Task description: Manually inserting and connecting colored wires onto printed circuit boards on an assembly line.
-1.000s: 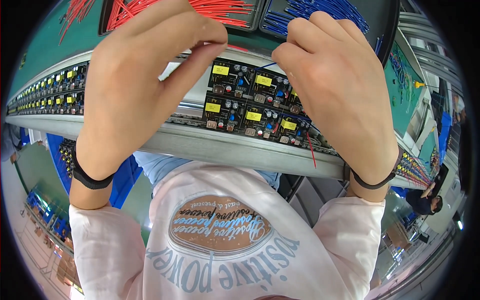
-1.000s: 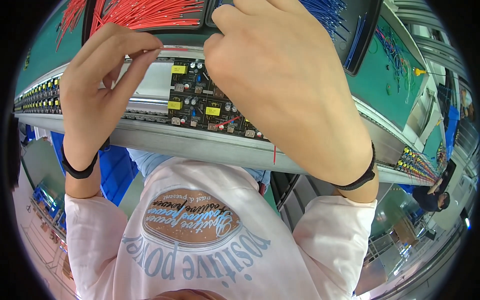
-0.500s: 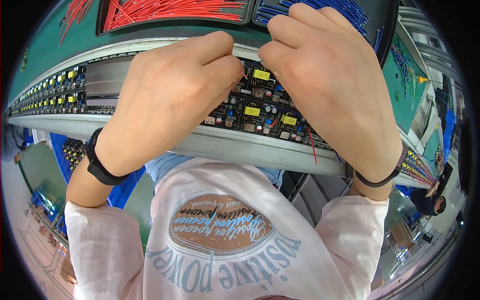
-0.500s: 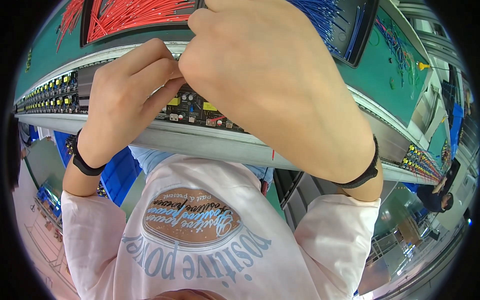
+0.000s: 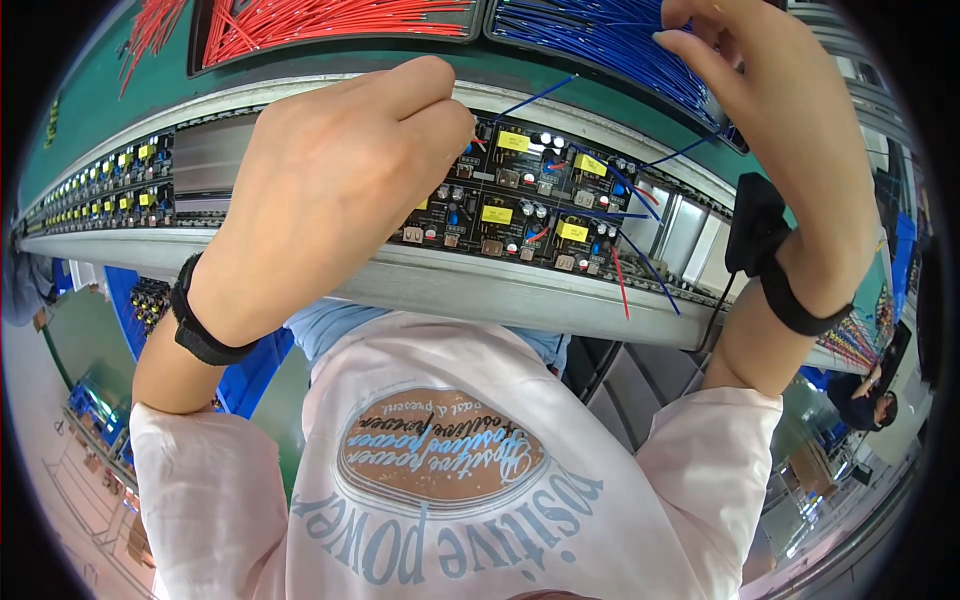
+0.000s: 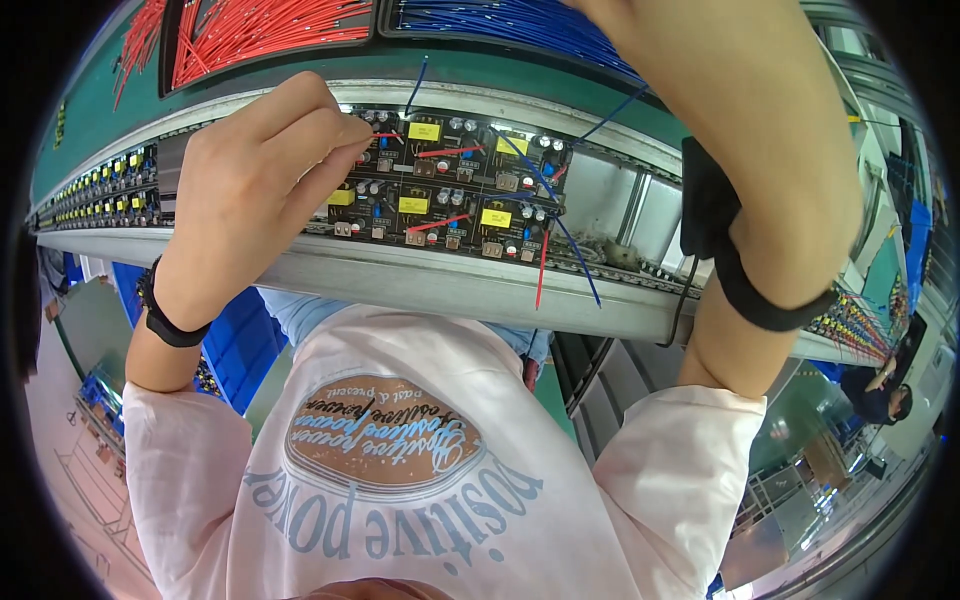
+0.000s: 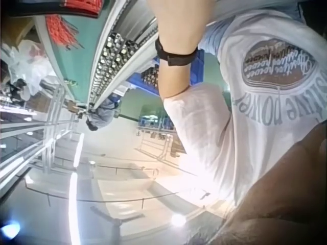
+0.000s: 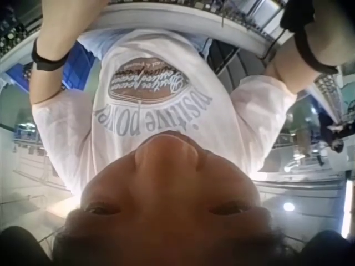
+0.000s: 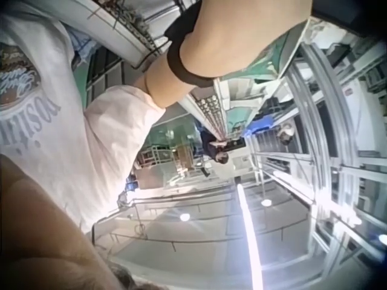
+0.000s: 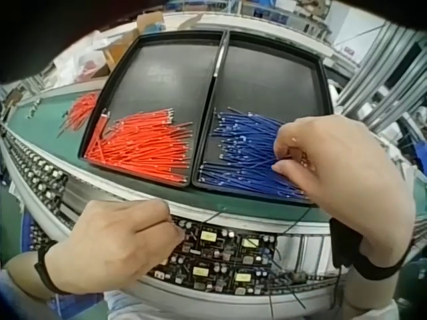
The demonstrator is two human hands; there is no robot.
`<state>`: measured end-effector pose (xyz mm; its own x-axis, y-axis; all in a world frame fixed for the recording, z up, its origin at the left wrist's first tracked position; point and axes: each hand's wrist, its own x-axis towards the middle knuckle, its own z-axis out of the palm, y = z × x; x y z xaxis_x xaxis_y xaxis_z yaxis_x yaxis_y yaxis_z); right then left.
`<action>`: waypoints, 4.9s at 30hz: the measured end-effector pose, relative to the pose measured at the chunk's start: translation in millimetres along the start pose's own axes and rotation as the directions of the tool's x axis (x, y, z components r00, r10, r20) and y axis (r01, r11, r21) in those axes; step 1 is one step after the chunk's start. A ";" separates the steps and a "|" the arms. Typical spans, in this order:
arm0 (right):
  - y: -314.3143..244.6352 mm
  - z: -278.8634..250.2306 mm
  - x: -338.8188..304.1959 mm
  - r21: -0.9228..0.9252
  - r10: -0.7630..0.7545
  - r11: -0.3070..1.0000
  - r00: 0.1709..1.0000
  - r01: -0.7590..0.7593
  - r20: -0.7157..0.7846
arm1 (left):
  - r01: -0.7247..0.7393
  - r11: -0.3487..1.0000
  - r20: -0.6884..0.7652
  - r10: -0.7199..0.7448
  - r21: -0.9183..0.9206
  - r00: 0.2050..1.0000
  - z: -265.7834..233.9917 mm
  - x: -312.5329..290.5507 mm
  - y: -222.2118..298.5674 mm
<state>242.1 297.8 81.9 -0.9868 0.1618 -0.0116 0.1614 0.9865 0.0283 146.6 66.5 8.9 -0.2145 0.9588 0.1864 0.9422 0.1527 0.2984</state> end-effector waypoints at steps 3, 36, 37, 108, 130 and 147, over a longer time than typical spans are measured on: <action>6.2 12.0 8.2 0.054 0.071 0.996 0.993 -0.076 0.094 | -0.003 1.000 -0.002 0.003 0.004 1.000 -0.5 1.0 0.0; 5.9 18.8 8.3 0.026 -0.169 0.984 0.974 0.175 -0.153 | -0.080 0.997 -0.003 0.081 0.020 0.997 1.0 13.2 16.7; 3.8 14.4 7.3 0.020 -0.109 0.994 0.989 0.111 -0.104 | -0.076 0.997 -0.002 0.076 0.024 0.997 0.1 12.8 16.6; -50.1 16.5 -36.7 0.094 -0.484 0.863 0.865 0.497 -0.131 | 0.279 0.889 -0.175 -0.359 -0.362 0.917 25.4 -49.2 57.6; -48.3 18.2 -33.9 0.089 -0.516 0.846 0.850 0.525 -0.110 | 0.280 0.902 -0.187 -0.353 -0.329 0.917 32.1 -41.4 59.1; -40.2 -32.0 -50.9 0.204 -0.369 0.914 0.928 0.351 0.056 | 0.266 0.943 -0.179 -0.302 -0.200 0.936 42.5 -35.2 54.7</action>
<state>285.4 249.1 113.4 -0.9741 -0.2122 -0.0776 -0.1954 0.9637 -0.1820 216.7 51.3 -21.2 -0.5313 0.8087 0.2524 0.7802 0.3509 0.5179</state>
